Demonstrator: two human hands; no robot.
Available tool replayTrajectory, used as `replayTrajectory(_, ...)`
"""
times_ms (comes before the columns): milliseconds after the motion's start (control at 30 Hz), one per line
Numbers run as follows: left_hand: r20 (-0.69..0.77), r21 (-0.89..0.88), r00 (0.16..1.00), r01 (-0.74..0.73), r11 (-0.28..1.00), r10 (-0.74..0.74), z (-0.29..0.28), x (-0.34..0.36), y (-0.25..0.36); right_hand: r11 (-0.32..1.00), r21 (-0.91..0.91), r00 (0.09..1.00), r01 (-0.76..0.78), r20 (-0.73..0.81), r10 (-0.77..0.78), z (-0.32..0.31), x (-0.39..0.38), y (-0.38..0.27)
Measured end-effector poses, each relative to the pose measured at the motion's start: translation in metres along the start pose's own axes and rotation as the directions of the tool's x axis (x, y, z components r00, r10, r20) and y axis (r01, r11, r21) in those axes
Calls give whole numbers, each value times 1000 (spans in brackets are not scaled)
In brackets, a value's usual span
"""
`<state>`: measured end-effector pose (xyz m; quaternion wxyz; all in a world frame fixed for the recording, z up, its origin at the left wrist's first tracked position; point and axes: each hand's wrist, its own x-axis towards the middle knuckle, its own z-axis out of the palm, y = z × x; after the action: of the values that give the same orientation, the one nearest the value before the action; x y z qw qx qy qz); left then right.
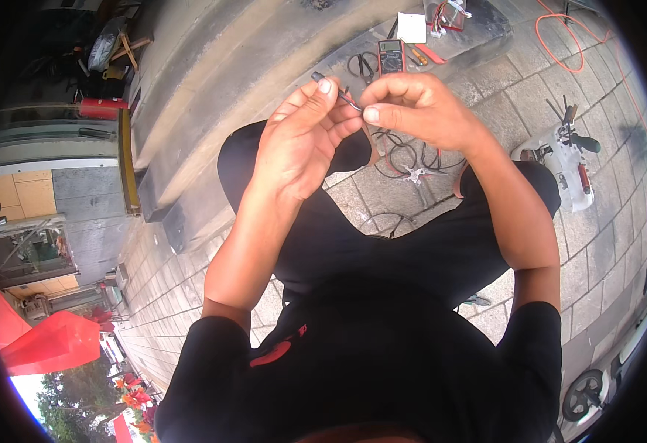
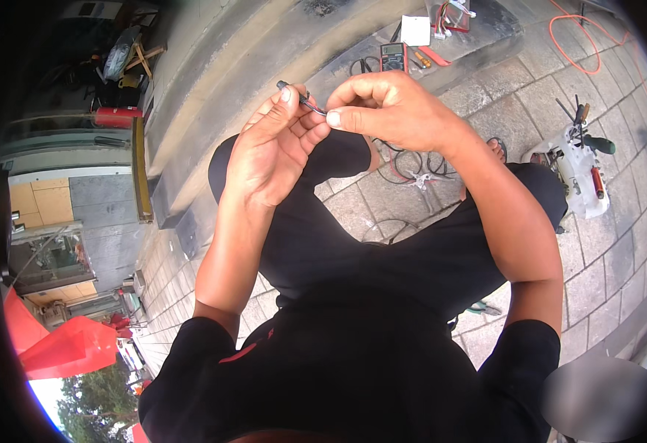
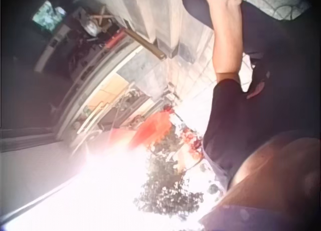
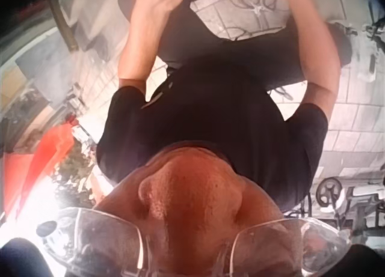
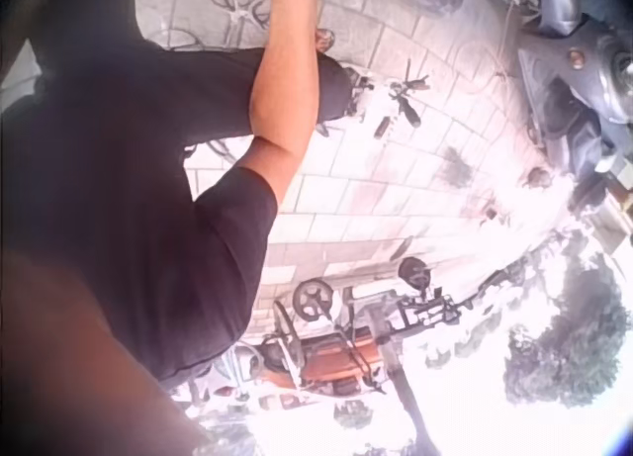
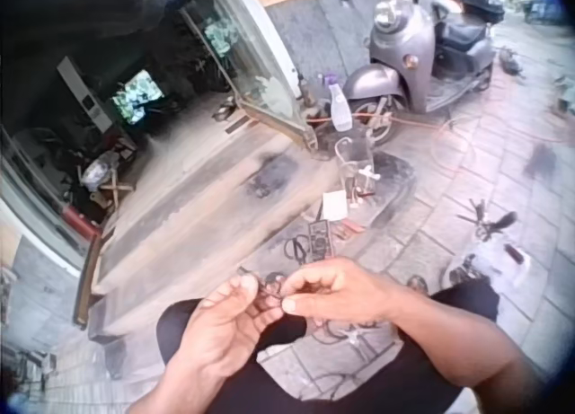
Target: The person sits on the ground and uses a soldering iron to join two wires. They then wrap the connection with black electrical tape and use a lighter to heat-shrink the tape around the joint.
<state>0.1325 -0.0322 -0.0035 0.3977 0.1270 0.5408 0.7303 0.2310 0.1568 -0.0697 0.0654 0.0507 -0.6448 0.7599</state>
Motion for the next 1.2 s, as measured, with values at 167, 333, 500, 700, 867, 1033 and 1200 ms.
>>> replayTrajectory(167,17,17,999,-43,999,42,6,-5,4,999,22,999,38,2,-38,9,0,-16)
replayTrajectory(333,17,50,991,-133,990,133,12,-1,4,995,-42,990,86,-112,-90,14,8,-21)
replayTrajectory(500,13,149,984,-176,973,176,8,13,-3,995,-63,981,75,-172,-85,9,15,-23)
replayTrajectory(700,-3,156,993,-116,981,118,1,55,-7,983,-182,959,30,-274,-80,-2,27,-20)
replayTrajectory(867,10,201,1000,16,980,-19,2,95,-13,863,-506,910,9,-353,-216,-25,32,-2)
replayTrajectory(1033,47,202,991,111,973,-123,4,143,-22,721,-692,846,12,-377,-376,-51,43,14)
replayTrajectory(1200,107,192,977,161,968,-183,9,186,-32,825,-564,814,-42,-499,-299,-69,53,23)
